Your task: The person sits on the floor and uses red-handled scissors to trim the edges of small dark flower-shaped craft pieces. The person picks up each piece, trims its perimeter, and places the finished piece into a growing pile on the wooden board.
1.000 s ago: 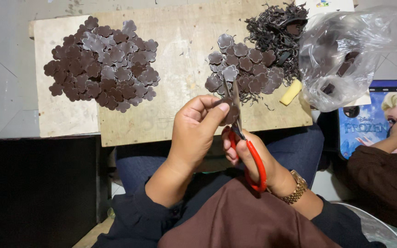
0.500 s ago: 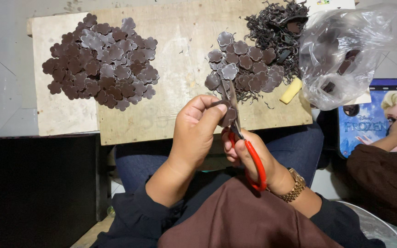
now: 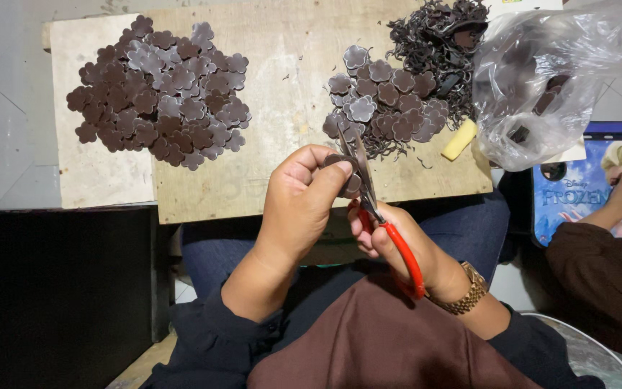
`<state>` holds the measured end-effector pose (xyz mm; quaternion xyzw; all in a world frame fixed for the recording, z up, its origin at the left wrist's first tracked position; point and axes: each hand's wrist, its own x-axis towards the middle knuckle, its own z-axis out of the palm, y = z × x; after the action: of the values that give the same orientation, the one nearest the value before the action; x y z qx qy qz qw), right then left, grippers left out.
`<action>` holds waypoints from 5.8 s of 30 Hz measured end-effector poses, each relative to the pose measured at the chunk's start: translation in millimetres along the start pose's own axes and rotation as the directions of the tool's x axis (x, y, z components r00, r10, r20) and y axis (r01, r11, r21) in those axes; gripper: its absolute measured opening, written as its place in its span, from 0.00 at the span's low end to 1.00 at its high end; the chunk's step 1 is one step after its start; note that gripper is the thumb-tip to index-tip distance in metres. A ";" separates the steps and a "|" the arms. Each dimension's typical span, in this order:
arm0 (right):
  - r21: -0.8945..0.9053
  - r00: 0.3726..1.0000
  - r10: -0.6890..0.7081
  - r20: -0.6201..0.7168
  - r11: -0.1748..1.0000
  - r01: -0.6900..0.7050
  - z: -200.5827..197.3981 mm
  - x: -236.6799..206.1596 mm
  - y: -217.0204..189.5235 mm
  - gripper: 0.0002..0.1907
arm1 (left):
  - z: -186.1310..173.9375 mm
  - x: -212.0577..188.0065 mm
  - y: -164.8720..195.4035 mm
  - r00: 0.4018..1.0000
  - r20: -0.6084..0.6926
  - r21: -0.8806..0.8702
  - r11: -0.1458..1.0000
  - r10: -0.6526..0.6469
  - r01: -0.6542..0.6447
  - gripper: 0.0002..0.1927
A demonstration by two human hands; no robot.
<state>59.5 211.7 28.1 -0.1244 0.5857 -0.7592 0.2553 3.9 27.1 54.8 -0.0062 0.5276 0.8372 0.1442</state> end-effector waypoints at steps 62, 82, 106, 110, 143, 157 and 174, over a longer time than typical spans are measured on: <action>0.102 0.996 0.053 -0.065 0.994 -0.047 2.5 -3.4 13.4 0.29 | -5.7 2.2 5.5 0.996 -0.057 0.013 0.997 0.074 -0.073 0.09; 0.145 0.998 -0.006 -0.058 0.989 0.014 8.0 4.0 12.8 0.31 | -5.3 8.1 -9.8 0.996 -0.036 0.051 0.996 0.078 -0.076 0.07; 0.056 0.995 -0.097 -0.013 0.994 0.097 4.4 6.6 6.4 0.33 | -1.1 8.1 -8.9 0.996 -0.044 0.040 0.996 0.083 -0.081 0.06; 0.075 0.998 -0.050 -0.037 0.996 0.052 4.6 5.6 7.7 0.32 | -1.0 6.6 -8.5 0.995 -0.057 0.069 0.994 0.084 -0.080 0.07; 0.096 0.999 0.041 -0.018 0.995 -0.039 1.6 1.1 9.6 0.29 | -8.2 9.3 -6.3 0.989 -0.070 0.076 0.990 0.127 -0.122 0.06; 0.096 1.000 0.002 0.021 0.995 -0.004 -0.2 4.3 8.9 0.33 | -9.7 5.0 -5.7 0.992 -0.051 0.152 0.983 0.116 -0.107 0.06; 0.112 0.999 -0.019 0.046 0.994 0.014 0.8 4.6 9.2 0.35 | -8.2 6.3 -4.1 0.989 0.062 0.018 0.991 0.131 -0.132 0.05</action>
<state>58.3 207.0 19.1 -0.1327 0.5349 -0.7898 0.2692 -2.3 23.0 46.6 0.0555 0.5316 0.8387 0.1046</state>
